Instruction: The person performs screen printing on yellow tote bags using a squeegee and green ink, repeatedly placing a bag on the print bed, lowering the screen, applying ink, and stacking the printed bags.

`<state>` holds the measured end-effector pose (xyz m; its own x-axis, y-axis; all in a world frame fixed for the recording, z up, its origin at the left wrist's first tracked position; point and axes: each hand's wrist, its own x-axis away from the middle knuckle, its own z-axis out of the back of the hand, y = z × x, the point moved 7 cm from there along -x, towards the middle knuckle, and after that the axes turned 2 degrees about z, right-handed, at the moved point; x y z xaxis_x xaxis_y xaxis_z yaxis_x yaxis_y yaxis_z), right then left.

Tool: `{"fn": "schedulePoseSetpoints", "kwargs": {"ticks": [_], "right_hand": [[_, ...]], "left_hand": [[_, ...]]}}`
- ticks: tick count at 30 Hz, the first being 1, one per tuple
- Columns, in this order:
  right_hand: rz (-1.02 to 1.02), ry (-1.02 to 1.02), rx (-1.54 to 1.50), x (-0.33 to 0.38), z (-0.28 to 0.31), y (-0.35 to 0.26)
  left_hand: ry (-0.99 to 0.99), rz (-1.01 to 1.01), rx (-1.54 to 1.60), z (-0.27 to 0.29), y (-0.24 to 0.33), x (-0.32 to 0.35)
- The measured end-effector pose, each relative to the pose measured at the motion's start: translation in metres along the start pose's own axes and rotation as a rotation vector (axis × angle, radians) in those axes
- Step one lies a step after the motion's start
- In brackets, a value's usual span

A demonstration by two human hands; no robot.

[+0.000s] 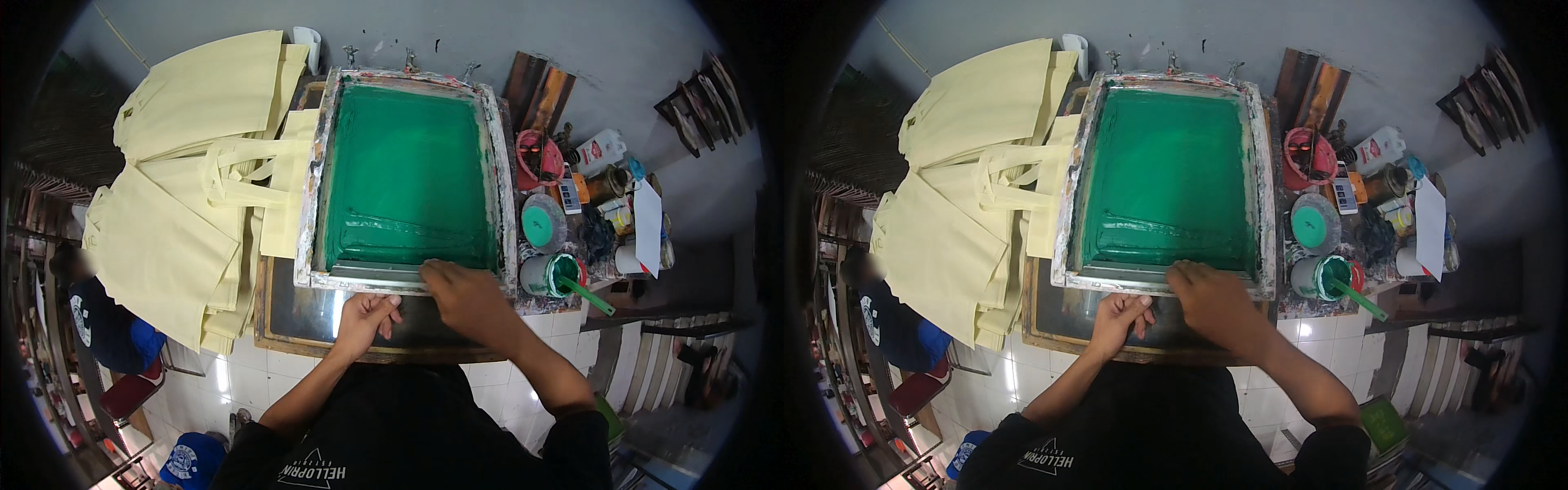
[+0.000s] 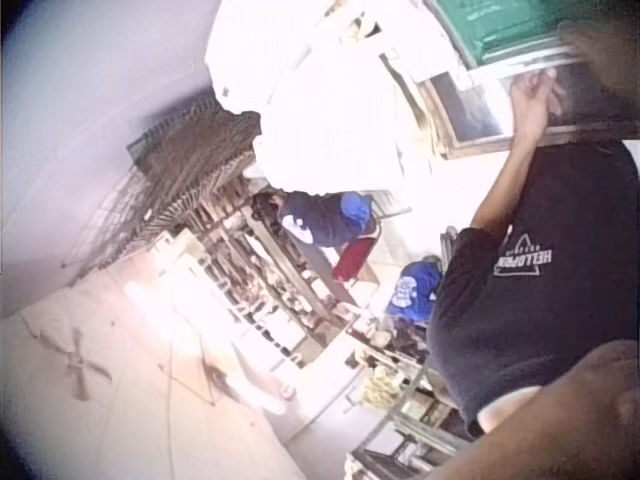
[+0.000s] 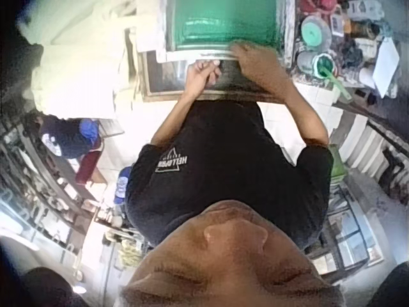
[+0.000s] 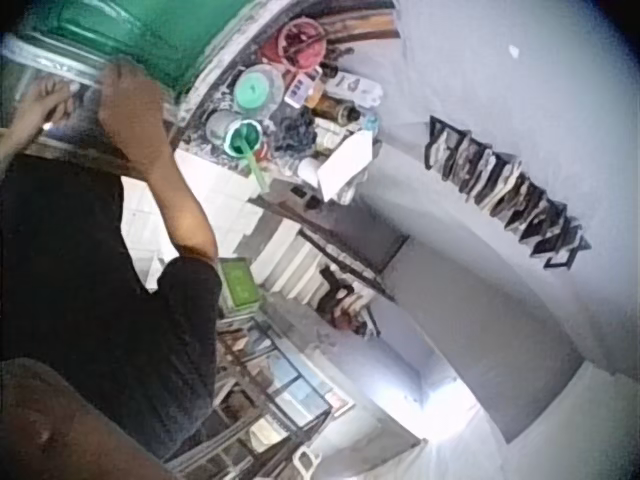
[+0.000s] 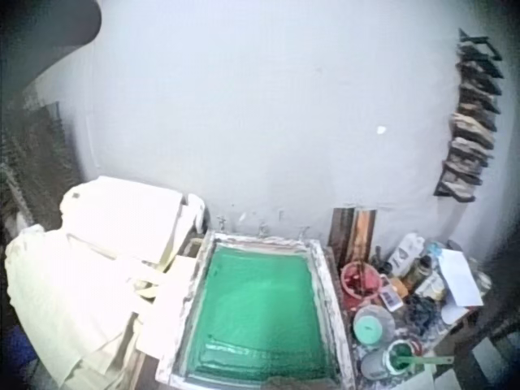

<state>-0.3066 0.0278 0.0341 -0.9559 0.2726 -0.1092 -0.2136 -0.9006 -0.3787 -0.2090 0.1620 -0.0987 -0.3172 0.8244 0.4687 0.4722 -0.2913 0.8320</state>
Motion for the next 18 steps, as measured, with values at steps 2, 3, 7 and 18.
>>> {"fn": "schedulePoseSetpoints", "kwargs": {"ticks": [2, 3, 7, 18], "right_hand": [[0.081, 0.182, 0.077, 0.003, -0.008, -0.003], [0.097, 0.204, 0.125, 0.001, -0.012, 0.001], [0.128, 0.248, 0.223, -0.037, -0.020, 0.039], [-0.054, -0.018, 0.034, -0.231, 0.039, 0.181]], "left_hand": [[-0.026, 0.010, -0.016, 0.000, -0.001, -0.001], [-0.036, 0.016, -0.024, 0.000, -0.001, 0.000], [-0.014, 0.019, -0.008, 0.002, -0.002, 0.001], [-0.137, 0.248, 0.341, 0.007, 0.002, 0.004]]}}
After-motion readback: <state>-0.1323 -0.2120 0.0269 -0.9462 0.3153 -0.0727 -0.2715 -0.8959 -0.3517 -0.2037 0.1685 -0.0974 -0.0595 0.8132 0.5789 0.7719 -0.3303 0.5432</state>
